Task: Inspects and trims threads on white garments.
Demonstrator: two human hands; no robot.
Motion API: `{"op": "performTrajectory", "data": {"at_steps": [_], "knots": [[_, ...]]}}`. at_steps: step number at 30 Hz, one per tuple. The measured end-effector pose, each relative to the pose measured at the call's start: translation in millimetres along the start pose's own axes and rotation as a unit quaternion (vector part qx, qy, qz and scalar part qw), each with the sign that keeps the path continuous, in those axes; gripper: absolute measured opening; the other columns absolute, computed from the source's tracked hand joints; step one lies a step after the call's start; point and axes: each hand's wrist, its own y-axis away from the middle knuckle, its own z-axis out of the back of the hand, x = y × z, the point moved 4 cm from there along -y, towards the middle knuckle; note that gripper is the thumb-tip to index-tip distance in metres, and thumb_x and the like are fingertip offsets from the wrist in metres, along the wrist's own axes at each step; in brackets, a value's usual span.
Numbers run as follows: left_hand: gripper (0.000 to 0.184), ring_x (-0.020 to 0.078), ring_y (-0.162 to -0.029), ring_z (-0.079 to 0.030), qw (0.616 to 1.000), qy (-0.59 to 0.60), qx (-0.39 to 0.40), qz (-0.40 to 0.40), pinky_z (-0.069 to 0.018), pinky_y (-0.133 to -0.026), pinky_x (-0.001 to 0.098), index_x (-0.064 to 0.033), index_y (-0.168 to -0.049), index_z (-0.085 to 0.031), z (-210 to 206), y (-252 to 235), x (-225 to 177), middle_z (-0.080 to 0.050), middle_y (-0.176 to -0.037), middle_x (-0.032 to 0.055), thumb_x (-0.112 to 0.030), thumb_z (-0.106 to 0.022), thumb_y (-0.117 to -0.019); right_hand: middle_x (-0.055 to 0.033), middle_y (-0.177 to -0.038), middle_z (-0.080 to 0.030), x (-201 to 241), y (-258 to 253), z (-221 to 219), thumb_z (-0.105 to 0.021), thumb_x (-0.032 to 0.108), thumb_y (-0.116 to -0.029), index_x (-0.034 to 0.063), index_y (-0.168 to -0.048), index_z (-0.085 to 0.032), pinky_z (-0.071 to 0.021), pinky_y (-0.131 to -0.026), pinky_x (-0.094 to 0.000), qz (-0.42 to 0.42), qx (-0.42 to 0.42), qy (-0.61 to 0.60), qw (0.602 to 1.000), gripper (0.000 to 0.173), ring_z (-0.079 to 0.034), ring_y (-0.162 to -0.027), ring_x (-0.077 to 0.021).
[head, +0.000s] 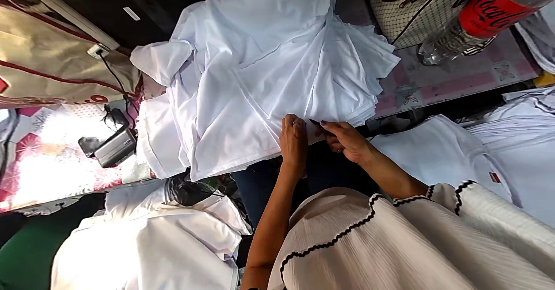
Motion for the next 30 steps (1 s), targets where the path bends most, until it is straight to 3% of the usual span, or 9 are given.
{"op": "performTrajectory", "data": {"at_steps": [4,9,16,18,20,22,24,27,30], "knots": [[0.005,0.0247,-0.096,-0.067,0.992,0.120,-0.016,0.029,-0.0575,-0.083,0.0366,0.0057,-0.092,-0.071,12,6,11,-0.067,-0.109,0.0191,0.002,-0.069,-0.0900,0.0102,-0.055,-0.036,-6,-3,3,-0.041,0.028,-0.1121,0.0059,-0.095,-0.065,-0.0270,-0.042,-0.0141,-0.039,0.022,-0.001,0.999,0.037,-0.029,-0.042,0.0014],[0.007,0.0194,-0.095,-0.065,0.984,0.168,-0.031,0.054,-0.0566,-0.080,0.0301,0.0048,-0.092,-0.070,13,16,15,-0.063,-0.108,0.0169,0.002,-0.073,-0.0868,0.0111,-0.055,-0.035,-11,-8,-8,-0.039,0.032,-0.1125,0.0068,-0.096,-0.065,-0.0273,-0.041,-0.0135,-0.071,0.055,-0.004,0.996,0.040,-0.028,-0.041,0.0019],[0.005,0.0181,-0.093,-0.064,0.983,0.172,-0.031,0.051,-0.0562,-0.080,0.0286,0.0047,-0.090,-0.070,13,18,17,-0.063,-0.105,0.0161,0.002,-0.073,-0.0866,0.0104,-0.054,-0.034,-13,-15,-12,-0.043,0.027,-0.1117,0.0063,-0.093,-0.065,-0.0265,-0.041,-0.0145,-0.047,0.024,0.005,0.999,0.035,-0.028,-0.041,0.0010],[0.006,0.0222,-0.094,-0.065,0.989,0.128,-0.015,0.068,-0.0571,-0.080,0.0337,0.0046,-0.091,-0.070,19,22,14,-0.064,-0.106,0.0171,0.000,-0.072,-0.0877,0.0100,-0.054,-0.034,-13,-13,-10,-0.042,0.026,-0.1118,0.0046,-0.095,-0.066,-0.0273,-0.042,-0.0148,-0.044,0.015,0.001,0.999,0.036,-0.029,-0.042,0.0005],[0.014,0.0300,-0.094,-0.067,0.992,0.081,0.011,0.097,-0.0568,-0.083,0.0432,0.0076,-0.099,-0.069,29,27,7,-0.065,-0.109,0.0217,-0.002,-0.069,-0.0900,0.0103,-0.055,-0.035,-11,-9,-7,-0.041,0.027,-0.1121,0.0049,-0.097,-0.066,-0.0278,-0.043,-0.0146,-0.043,0.014,0.002,0.999,0.037,-0.029,-0.043,0.0007],[0.027,0.0329,-0.092,-0.067,0.991,0.063,0.021,0.116,-0.0569,-0.083,0.0458,0.0093,-0.113,-0.065,33,27,1,-0.063,-0.114,0.0249,-0.009,-0.069,-0.0934,0.0106,-0.055,-0.035,-9,-6,-4,-0.040,0.028,-0.1123,0.0056,-0.097,-0.066,-0.0277,-0.043,-0.0143,-0.040,0.017,0.002,0.999,0.038,-0.029,-0.043,0.0012],[0.033,0.0340,-0.096,-0.067,0.993,0.052,0.003,0.103,-0.0574,-0.084,0.0456,0.0088,-0.119,-0.065,26,23,0,-0.062,-0.118,0.0256,-0.015,-0.070,-0.0955,0.0102,-0.055,-0.035,-7,-5,-5,-0.040,0.029,-0.1123,0.0053,-0.096,-0.066,-0.0277,-0.043,-0.0143,-0.032,0.019,0.002,0.999,0.039,-0.029,-0.042,0.0010],[0.015,0.0344,-0.098,-0.066,0.997,0.023,-0.062,0.033,-0.0565,-0.084,0.0456,0.0071,-0.101,-0.071,7,16,6,-0.065,-0.107,0.0219,-0.007,-0.068,-0.0954,0.0094,-0.055,-0.037,-4,-7,-8,-0.041,0.028,-0.1121,0.0044,-0.097,-0.067,-0.0277,-0.042,-0.0143,-0.018,0.017,0.008,1.000,0.038,-0.030,-0.042,0.0008],[0.006,0.0295,-0.096,-0.066,0.995,0.057,-0.073,0.037,-0.0564,-0.082,0.0424,0.0044,-0.091,-0.072,7,15,10,-0.066,-0.104,0.0186,-0.001,-0.069,-0.0911,0.0095,-0.056,-0.037,-3,-7,-7,-0.042,0.026,-0.1117,0.0042,-0.097,-0.067,-0.0279,-0.042,-0.0143,-0.019,0.019,0.013,1.000,0.036,-0.031,-0.043,0.0009]]}}
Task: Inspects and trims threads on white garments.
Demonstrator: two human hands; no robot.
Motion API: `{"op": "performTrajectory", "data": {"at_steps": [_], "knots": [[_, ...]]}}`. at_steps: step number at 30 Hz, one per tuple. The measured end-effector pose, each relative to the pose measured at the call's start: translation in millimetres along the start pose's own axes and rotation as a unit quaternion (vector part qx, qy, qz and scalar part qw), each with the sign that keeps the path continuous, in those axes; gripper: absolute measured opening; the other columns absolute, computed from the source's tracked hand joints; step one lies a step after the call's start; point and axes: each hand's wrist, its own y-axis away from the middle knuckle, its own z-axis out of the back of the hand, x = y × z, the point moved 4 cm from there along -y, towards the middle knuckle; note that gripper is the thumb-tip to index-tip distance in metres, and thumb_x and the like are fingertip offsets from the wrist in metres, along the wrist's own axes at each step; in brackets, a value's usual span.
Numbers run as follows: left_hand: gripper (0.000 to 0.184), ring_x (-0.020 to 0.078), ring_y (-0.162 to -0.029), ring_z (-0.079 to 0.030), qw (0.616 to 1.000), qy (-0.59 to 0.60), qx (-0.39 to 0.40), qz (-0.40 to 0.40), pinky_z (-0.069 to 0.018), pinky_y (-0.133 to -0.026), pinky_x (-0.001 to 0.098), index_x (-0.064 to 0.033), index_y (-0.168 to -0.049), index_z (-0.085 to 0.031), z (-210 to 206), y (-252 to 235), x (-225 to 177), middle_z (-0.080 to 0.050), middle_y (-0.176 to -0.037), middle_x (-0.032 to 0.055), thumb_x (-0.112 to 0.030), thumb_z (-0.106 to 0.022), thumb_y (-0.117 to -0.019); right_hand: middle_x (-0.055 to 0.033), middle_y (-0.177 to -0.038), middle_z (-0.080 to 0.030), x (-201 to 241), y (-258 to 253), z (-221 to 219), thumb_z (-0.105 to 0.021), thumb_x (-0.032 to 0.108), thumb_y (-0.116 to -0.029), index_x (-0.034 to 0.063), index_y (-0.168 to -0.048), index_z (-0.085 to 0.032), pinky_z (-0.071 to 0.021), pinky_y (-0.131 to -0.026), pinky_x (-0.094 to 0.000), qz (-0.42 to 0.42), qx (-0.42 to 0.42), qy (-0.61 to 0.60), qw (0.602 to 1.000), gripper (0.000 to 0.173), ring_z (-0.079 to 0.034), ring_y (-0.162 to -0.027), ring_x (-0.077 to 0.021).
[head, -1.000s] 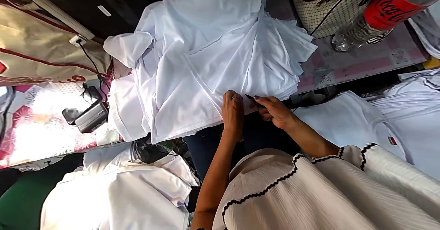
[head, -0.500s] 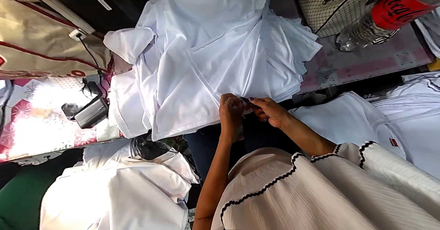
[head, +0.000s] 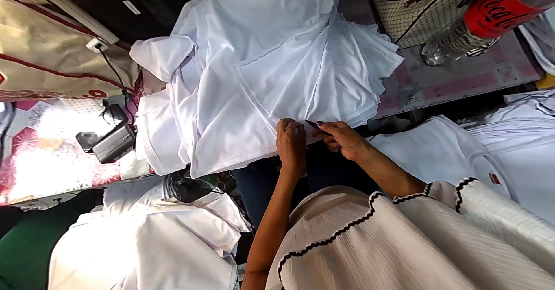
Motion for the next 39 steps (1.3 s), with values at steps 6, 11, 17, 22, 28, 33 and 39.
{"op": "performTrajectory", "data": {"at_steps": [6,11,17,22,28,33,39], "knots": [[0.007,0.0180,-0.093,-0.064,0.992,0.109,0.015,0.058,-0.0556,-0.079,0.0284,0.0041,-0.092,-0.071,10,5,8,-0.063,-0.110,0.0170,0.000,-0.074,-0.0875,0.0111,-0.054,-0.035,-7,-4,-6,-0.037,0.032,-0.1127,0.0076,-0.094,-0.064,-0.0277,-0.042,-0.0141,-0.065,0.042,-0.025,0.997,0.041,-0.028,-0.041,0.0014],[0.007,0.0154,-0.092,-0.062,0.990,0.120,0.015,0.069,-0.0542,-0.079,0.0272,0.0027,-0.086,-0.070,11,6,11,-0.062,-0.105,0.0140,-0.001,-0.076,-0.0857,0.0110,-0.053,-0.034,-7,-11,-12,-0.038,0.032,-0.1124,0.0085,-0.093,-0.064,-0.0275,-0.041,-0.0143,-0.044,0.033,-0.036,0.998,0.040,-0.028,-0.041,0.0013],[0.007,0.0195,-0.090,-0.063,0.993,0.081,0.043,0.070,-0.0547,-0.077,0.0312,0.0026,-0.086,-0.071,14,10,10,-0.062,-0.105,0.0153,-0.002,-0.076,-0.0856,0.0101,-0.054,-0.034,-11,-9,-12,-0.043,0.028,-0.1116,0.0060,-0.096,-0.065,-0.0270,-0.042,-0.0151,-0.038,-0.001,-0.040,0.998,0.035,-0.028,-0.042,0.0006],[0.020,0.0359,-0.105,-0.067,0.935,-0.072,0.345,0.050,-0.0518,-0.097,0.0511,0.0081,-0.097,-0.073,45,24,-3,-0.068,-0.110,0.0234,-0.009,-0.063,-0.0953,0.0095,-0.059,-0.039,6,3,-3,-0.036,0.028,-0.1127,0.0044,-0.105,-0.067,-0.0315,-0.046,-0.0160,0.088,-0.007,0.072,0.993,0.040,-0.033,-0.046,0.0004],[0.020,0.0360,-0.098,-0.068,0.969,-0.074,0.224,0.075,-0.0547,-0.090,0.0513,0.0071,-0.109,-0.073,66,14,-10,-0.068,-0.113,0.0245,-0.006,-0.064,-0.0971,-0.0150,-0.077,-0.072,9,-11,-31,-0.077,0.022,-0.0906,-0.0030,-0.106,-0.073,-0.0542,-0.053,-0.0492,0.400,-0.194,0.544,0.712,0.029,-0.070,-0.061,-0.0309],[0.040,0.0298,-0.090,-0.067,0.986,-0.022,0.122,0.111,-0.0558,-0.081,0.0425,0.0084,-0.136,-0.060,68,-1,-6,-0.066,-0.110,0.0237,0.001,-0.061,-0.0965,-0.0151,-0.073,-0.071,9,-24,-31,-0.071,0.010,-0.0906,-0.0020,-0.099,-0.074,-0.0516,-0.051,-0.0496,0.415,-0.216,0.530,0.707,0.015,-0.069,-0.059,-0.0322],[0.031,0.0254,-0.095,-0.070,0.978,0.080,0.133,0.141,-0.0570,-0.086,0.0390,0.0066,-0.128,-0.065,42,-8,-7,-0.069,-0.113,0.0211,0.002,-0.062,-0.0972,-0.0150,-0.075,-0.069,19,-22,-29,-0.073,0.024,-0.0952,0.0003,-0.103,-0.072,-0.0515,-0.056,-0.0531,0.355,-0.168,0.527,0.754,0.025,-0.068,-0.065,-0.0333]]}}
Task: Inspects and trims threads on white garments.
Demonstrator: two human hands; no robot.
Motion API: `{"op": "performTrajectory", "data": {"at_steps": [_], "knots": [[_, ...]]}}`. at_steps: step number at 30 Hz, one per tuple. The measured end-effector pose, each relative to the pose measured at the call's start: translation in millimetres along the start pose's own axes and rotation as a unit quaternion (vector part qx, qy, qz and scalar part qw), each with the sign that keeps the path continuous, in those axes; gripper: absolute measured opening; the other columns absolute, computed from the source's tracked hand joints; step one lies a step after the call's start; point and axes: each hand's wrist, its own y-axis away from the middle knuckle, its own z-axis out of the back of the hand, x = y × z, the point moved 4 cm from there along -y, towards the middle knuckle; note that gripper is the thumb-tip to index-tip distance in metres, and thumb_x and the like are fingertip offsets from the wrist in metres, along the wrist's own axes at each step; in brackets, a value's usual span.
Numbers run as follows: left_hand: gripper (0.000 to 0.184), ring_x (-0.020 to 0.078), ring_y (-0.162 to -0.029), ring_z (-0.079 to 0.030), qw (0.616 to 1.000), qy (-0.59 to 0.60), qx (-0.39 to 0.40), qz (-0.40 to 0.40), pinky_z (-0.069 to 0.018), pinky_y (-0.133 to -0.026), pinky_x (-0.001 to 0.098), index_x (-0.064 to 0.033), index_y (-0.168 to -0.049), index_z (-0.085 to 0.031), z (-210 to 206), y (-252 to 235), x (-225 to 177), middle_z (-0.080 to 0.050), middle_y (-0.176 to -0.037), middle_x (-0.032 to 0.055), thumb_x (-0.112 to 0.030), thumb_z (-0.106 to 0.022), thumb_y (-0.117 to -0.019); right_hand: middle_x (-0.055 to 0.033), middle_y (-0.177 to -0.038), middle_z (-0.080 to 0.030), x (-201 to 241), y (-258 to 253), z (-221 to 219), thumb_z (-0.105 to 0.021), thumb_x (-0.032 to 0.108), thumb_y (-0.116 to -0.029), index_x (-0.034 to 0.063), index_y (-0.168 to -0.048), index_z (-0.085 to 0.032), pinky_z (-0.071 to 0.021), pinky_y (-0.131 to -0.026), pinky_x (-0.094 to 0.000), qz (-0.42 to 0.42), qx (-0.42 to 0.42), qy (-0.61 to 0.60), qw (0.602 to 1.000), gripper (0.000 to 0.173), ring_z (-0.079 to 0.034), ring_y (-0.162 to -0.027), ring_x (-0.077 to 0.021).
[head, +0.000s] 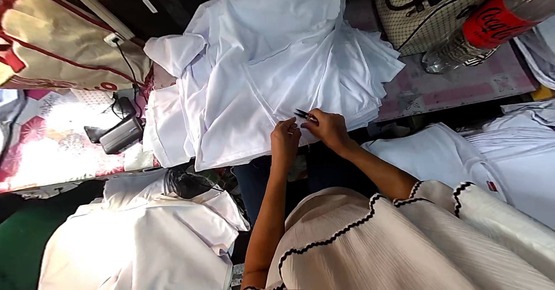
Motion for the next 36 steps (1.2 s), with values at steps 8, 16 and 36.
{"op": "performTrajectory", "data": {"at_steps": [8,16,36], "knots": [[0.028,0.0232,-0.095,-0.070,0.998,0.054,-0.006,0.036,-0.0560,-0.089,0.0403,0.0050,-0.122,-0.069,4,6,9,-0.071,-0.113,0.0194,-0.009,-0.067,-0.0982,-0.0166,-0.081,-0.069,-2,-4,5,-0.067,0.014,-0.0998,-0.0011,-0.104,-0.072,-0.0531,-0.063,-0.0504,-0.070,0.038,-0.116,0.990,0.017,-0.066,-0.068,-0.0301],[0.008,0.0051,-0.060,-0.064,0.972,0.232,0.040,0.028,-0.0551,-0.060,0.0222,0.0038,-0.095,-0.073,-32,-5,6,-0.071,-0.073,0.0039,-0.004,-0.070,-0.0953,0.0096,-0.051,-0.035,-17,-4,24,-0.063,0.012,-0.0994,0.0108,-0.083,-0.061,-0.0236,-0.038,-0.0149,-0.265,0.125,-0.526,0.798,0.016,-0.026,-0.040,0.0016],[0.011,0.0088,-0.061,-0.070,0.979,0.201,0.041,-0.002,-0.0615,-0.063,0.0256,0.0052,-0.095,-0.071,-32,10,11,-0.072,-0.071,0.0057,-0.005,-0.067,-0.0976,0.0110,-0.055,-0.036,-25,13,52,-0.036,0.044,-0.1112,0.0105,-0.105,-0.069,-0.0255,-0.038,-0.0154,-0.214,0.168,-0.483,0.832,0.047,-0.027,-0.040,0.0008]]}}
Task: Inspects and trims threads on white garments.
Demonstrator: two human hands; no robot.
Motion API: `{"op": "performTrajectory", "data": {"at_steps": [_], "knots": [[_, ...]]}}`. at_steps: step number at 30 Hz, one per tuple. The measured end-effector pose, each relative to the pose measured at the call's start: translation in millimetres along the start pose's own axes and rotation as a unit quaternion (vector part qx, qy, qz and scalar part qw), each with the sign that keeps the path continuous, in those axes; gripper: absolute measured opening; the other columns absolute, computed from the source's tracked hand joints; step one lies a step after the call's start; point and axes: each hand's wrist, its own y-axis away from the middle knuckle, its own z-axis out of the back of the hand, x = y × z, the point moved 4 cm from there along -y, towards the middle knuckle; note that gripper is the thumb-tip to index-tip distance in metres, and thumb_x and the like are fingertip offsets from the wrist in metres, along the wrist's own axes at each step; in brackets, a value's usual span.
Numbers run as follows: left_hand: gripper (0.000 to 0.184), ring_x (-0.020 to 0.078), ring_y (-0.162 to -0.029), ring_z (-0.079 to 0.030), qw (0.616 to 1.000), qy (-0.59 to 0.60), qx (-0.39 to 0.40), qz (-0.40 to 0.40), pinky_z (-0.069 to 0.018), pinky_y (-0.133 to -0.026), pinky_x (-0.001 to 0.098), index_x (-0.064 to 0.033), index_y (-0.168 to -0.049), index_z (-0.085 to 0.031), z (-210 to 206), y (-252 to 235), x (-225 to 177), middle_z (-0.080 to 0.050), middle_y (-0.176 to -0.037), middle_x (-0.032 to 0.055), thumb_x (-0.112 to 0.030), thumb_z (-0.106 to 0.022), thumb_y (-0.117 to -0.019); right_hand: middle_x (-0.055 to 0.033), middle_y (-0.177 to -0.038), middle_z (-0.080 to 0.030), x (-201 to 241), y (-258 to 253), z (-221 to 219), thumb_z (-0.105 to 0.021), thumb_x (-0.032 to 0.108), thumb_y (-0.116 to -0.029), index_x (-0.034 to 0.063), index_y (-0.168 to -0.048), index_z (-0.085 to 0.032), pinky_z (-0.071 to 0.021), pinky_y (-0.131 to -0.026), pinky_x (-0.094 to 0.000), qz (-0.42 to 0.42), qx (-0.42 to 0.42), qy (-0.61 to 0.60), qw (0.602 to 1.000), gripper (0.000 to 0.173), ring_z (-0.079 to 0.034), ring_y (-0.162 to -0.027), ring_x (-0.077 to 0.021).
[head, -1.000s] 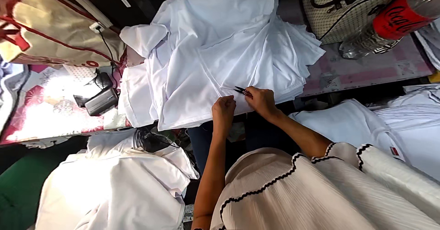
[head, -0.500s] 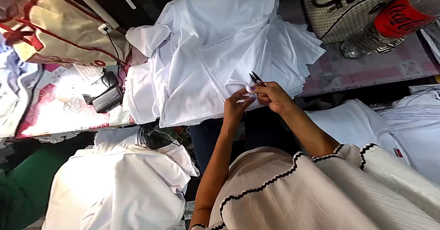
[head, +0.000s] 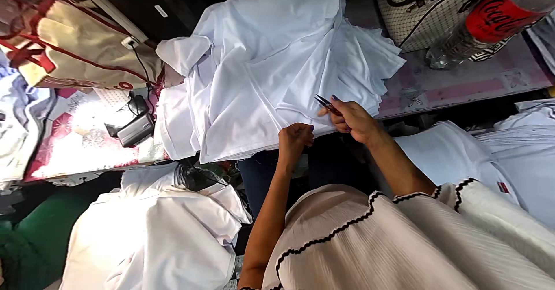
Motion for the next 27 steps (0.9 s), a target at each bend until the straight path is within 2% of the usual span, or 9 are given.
{"op": "performTrajectory", "data": {"at_steps": [6,14,16,18,20,21,23,25,27], "knots": [[0.009,0.0076,-0.058,-0.069,0.999,0.033,-0.001,-0.008,-0.0610,-0.061,0.0243,0.0044,-0.091,-0.069,1,5,4,-0.071,-0.067,0.0028,-0.002,-0.066,-0.0970,0.0093,-0.053,-0.040,-8,15,0,-0.053,0.029,-0.1085,0.0041,-0.094,-0.074,-0.0263,-0.043,-0.0171,-0.082,-0.004,0.136,0.987,0.035,-0.031,-0.043,0.0011],[0.009,0.0071,-0.056,-0.068,0.999,0.030,-0.001,0.019,-0.0610,-0.060,0.0241,0.0052,-0.091,-0.069,1,5,5,-0.071,-0.066,0.0035,-0.001,-0.067,-0.0964,0.0058,-0.053,-0.038,-18,-5,-8,-0.053,0.028,-0.1085,0.0034,-0.091,-0.074,-0.0263,-0.044,-0.0195,-0.067,-0.057,0.180,0.980,0.037,-0.029,-0.043,-0.0020],[0.014,0.0094,-0.062,-0.069,0.994,-0.089,0.044,0.047,-0.0612,-0.066,0.0269,0.0050,-0.094,-0.070,3,10,1,-0.071,-0.071,0.0057,-0.008,-0.066,-0.0985,0.0056,-0.054,-0.039,-18,-2,-5,-0.054,0.027,-0.1084,0.0032,-0.092,-0.074,-0.0276,-0.045,-0.0196,-0.061,-0.052,0.191,0.978,0.036,-0.031,-0.045,-0.0020],[0.025,0.0246,-0.083,-0.072,0.956,-0.264,0.108,0.073,-0.0582,-0.084,0.0452,0.0047,-0.103,-0.073,7,22,-9,-0.074,-0.090,0.0157,-0.018,-0.063,-0.1003,0.0052,-0.057,-0.043,-10,4,0,-0.052,0.026,-0.1089,0.0037,-0.094,-0.075,-0.0315,-0.049,-0.0206,-0.014,-0.049,0.230,0.972,0.036,-0.035,-0.048,-0.0023],[0.030,0.0374,-0.099,-0.069,0.933,-0.345,0.082,0.066,-0.0516,-0.090,0.0578,0.0051,-0.108,-0.071,7,33,-21,-0.071,-0.105,0.0227,-0.023,-0.066,-0.0985,-0.0023,-0.068,-0.057,1,8,7,-0.055,0.025,-0.1071,0.0037,-0.100,-0.076,-0.0428,-0.058,-0.0320,0.096,-0.086,0.315,0.940,0.030,-0.048,-0.058,-0.0108],[0.034,0.0402,-0.101,-0.067,0.934,-0.353,0.047,0.039,-0.0518,-0.089,0.0587,0.0062,-0.111,-0.069,6,35,-22,-0.068,-0.109,0.0248,-0.024,-0.071,-0.0958,-0.0093,-0.076,-0.067,4,7,11,-0.060,0.025,-0.1045,0.0035,-0.106,-0.076,-0.0503,-0.062,-0.0425,0.142,-0.114,0.361,0.914,0.026,-0.059,-0.064,-0.0195],[0.037,0.0407,-0.101,-0.067,0.935,-0.353,-0.012,-0.037,-0.0553,-0.086,0.0560,0.0054,-0.119,-0.067,0,26,-8,-0.065,-0.115,0.0256,-0.019,-0.075,-0.0923,-0.0189,-0.086,-0.071,2,2,15,-0.068,0.026,-0.1001,0.0077,-0.122,-0.072,-0.0522,-0.064,-0.0592,0.168,-0.166,0.457,0.857,0.028,-0.067,-0.072,-0.0371],[0.016,0.0359,-0.088,-0.071,0.924,-0.346,-0.065,-0.147,-0.0589,-0.075,0.0511,0.0039,-0.103,-0.073,-5,16,15,-0.069,-0.100,0.0215,-0.007,-0.072,-0.0922,-0.0233,-0.091,-0.071,-8,-8,17,-0.067,0.022,-0.1005,0.0097,-0.122,-0.070,-0.0507,-0.065,-0.0654,0.133,-0.194,0.523,0.819,0.025,-0.069,-0.080,-0.0465],[0.008,0.0287,-0.078,-0.071,0.922,-0.317,-0.088,-0.202,-0.0592,-0.071,0.0452,0.0028,-0.089,-0.075,-1,16,21,-0.070,-0.087,0.0163,-0.001,-0.068,-0.0918,-0.0237,-0.087,-0.069,-13,-15,17,-0.063,0.019,-0.1022,0.0042,-0.110,-0.070,-0.0509,-0.067,-0.0652,0.097,-0.175,0.526,0.827,0.018,-0.068,-0.082,-0.0464]]}}
